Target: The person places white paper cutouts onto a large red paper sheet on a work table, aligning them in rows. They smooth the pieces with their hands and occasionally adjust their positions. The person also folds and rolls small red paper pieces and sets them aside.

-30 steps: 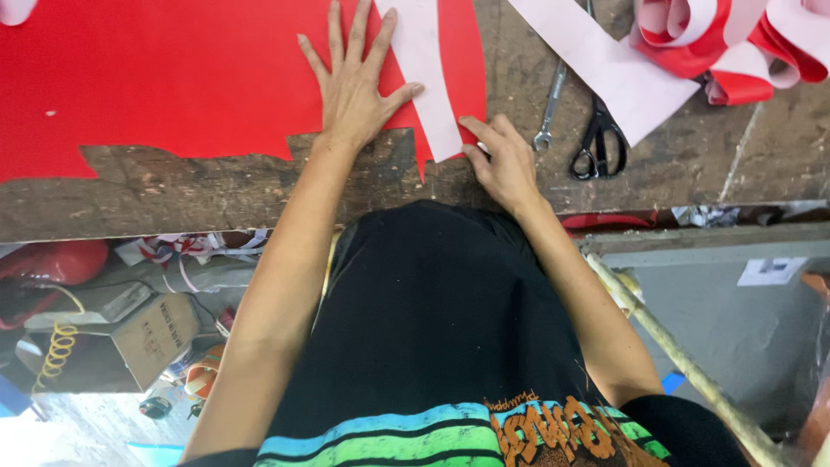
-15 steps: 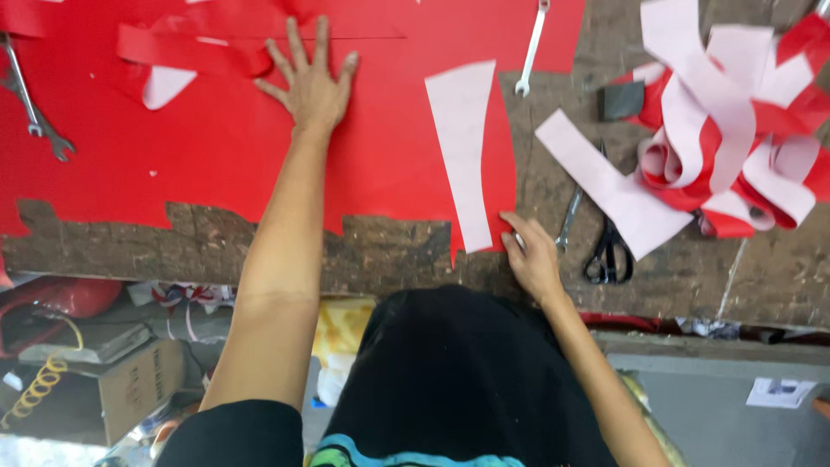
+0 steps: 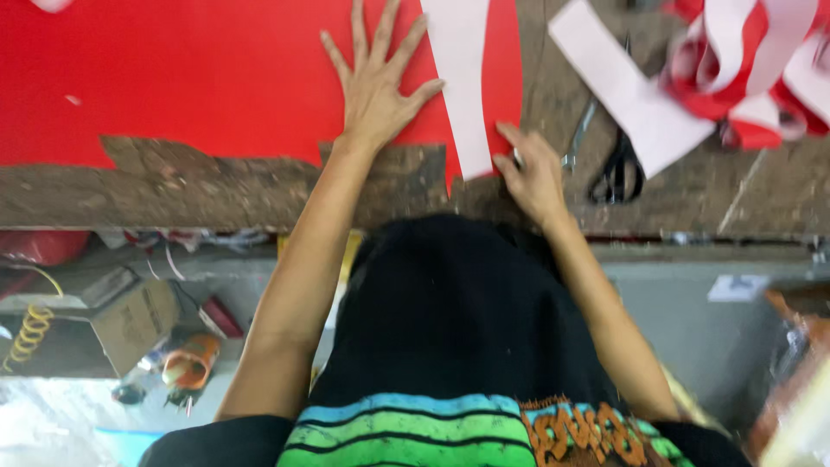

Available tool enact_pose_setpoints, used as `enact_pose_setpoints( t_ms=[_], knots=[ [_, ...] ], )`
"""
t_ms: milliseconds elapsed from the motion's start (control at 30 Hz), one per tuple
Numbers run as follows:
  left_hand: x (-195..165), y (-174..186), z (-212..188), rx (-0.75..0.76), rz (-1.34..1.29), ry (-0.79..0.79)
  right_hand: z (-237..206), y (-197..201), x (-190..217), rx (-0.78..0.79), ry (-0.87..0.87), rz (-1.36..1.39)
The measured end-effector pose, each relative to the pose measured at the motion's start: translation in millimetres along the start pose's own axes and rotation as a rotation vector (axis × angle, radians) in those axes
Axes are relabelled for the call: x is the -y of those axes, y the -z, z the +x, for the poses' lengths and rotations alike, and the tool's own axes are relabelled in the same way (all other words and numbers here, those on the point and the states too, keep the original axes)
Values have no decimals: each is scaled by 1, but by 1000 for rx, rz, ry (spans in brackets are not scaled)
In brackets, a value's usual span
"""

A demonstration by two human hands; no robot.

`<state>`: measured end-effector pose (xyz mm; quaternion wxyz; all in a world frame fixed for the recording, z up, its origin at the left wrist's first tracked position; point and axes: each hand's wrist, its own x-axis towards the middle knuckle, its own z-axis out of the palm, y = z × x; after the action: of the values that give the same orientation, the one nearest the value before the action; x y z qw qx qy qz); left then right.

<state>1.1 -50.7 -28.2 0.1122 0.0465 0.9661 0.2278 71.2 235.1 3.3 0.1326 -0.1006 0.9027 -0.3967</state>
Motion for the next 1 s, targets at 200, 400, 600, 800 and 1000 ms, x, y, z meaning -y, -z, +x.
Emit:
enact_pose_setpoints(
  t_ms=[200, 400, 600, 800, 1000],
  knots=[
    [-22, -6, -13, -6, 68, -70, -2, 3, 4, 59, -10, -5],
    [-25, 0, -14, 53, 44, -29, -1, 3, 2, 73, -5, 8],
    [-31, 3, -16, 125, 50, 27, -4, 3, -6, 74, 8, 16],
    [-40, 8, -15, 121, 50, 32, -3, 8, -9, 44, 48, 3],
    [-34, -4, -32, 25, 72, -14, -4, 8, -13, 27, 16, 11]
  ],
)
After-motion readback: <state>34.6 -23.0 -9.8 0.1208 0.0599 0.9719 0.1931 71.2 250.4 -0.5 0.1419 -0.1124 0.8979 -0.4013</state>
